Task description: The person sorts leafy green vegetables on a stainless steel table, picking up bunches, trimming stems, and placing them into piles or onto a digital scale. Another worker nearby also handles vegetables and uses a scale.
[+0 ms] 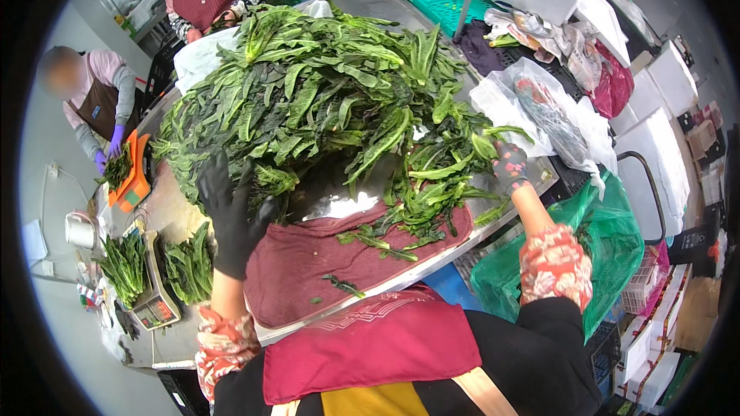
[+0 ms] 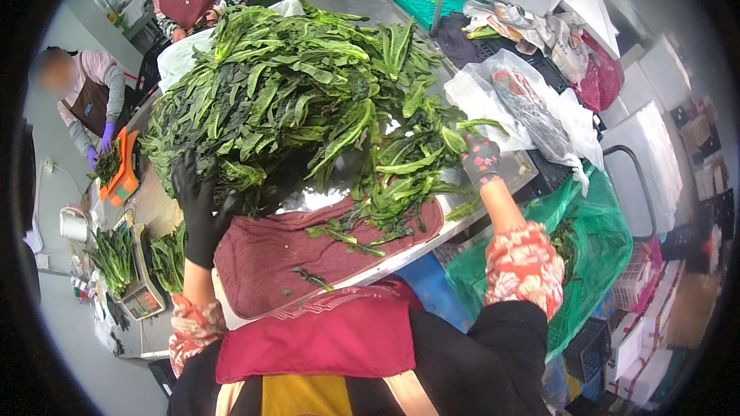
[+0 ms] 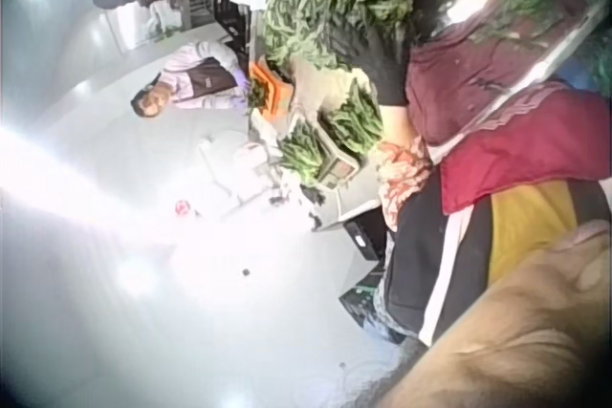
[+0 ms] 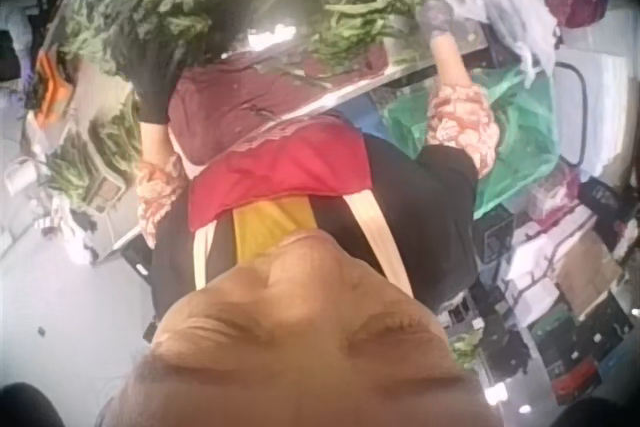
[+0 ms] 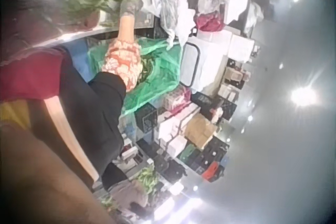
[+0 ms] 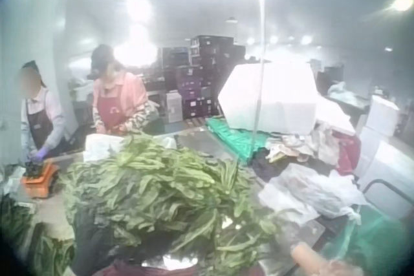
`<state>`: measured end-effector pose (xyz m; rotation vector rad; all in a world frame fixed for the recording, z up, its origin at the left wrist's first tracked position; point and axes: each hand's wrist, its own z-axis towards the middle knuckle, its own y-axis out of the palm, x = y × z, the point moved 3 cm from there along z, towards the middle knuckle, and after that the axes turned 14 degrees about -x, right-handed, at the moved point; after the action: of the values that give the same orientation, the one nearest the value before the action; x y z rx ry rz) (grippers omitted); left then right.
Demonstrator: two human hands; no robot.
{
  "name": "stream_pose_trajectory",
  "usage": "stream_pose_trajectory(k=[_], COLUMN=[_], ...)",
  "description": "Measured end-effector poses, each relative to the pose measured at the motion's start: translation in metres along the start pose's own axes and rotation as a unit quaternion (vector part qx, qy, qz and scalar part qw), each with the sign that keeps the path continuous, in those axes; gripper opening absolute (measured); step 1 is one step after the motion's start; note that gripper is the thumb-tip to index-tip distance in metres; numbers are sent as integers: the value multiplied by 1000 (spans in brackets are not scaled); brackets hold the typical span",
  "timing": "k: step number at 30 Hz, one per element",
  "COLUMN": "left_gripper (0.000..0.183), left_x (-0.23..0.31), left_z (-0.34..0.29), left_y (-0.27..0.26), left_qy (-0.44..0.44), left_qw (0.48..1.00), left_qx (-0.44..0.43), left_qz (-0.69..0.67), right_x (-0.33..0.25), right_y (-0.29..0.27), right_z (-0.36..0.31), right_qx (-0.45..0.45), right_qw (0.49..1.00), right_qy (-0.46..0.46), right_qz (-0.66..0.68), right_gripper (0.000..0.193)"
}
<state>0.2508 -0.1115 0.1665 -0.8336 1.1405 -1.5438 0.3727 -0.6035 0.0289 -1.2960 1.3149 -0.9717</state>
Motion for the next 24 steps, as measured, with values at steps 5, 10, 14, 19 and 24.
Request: stream_pose_trajectory(k=[5, 10, 14, 19, 24], left_gripper=[67, 72, 57, 44, 43], left_x=[83, 145, 111, 95, 95], left_z=[-11, -22, -52, -84, -86], left_y=[8, 74, 129, 156, 157], left_qy=[128, 149, 95, 124, 113], left_qw=[970, 936, 955, 955, 954], left_qx=[-62, -226, -171, -142, -123], left_qz=[-196, -223, -221, -227, -249], right_x=[-111, -212, -209, -167, -76], right_y=[-20, -28, 49, 59, 44], right_z=[-42, -88, -60, -23, -2], right_qx=[-174, -360, -14, -94, -22], right_qw=[900, 805, 921, 955, 994], right_qy=[-223, -386, -388, -240, -109], right_qz=[331, 270, 31, -149, -4], right_gripper=[44, 42, 43, 55, 45])
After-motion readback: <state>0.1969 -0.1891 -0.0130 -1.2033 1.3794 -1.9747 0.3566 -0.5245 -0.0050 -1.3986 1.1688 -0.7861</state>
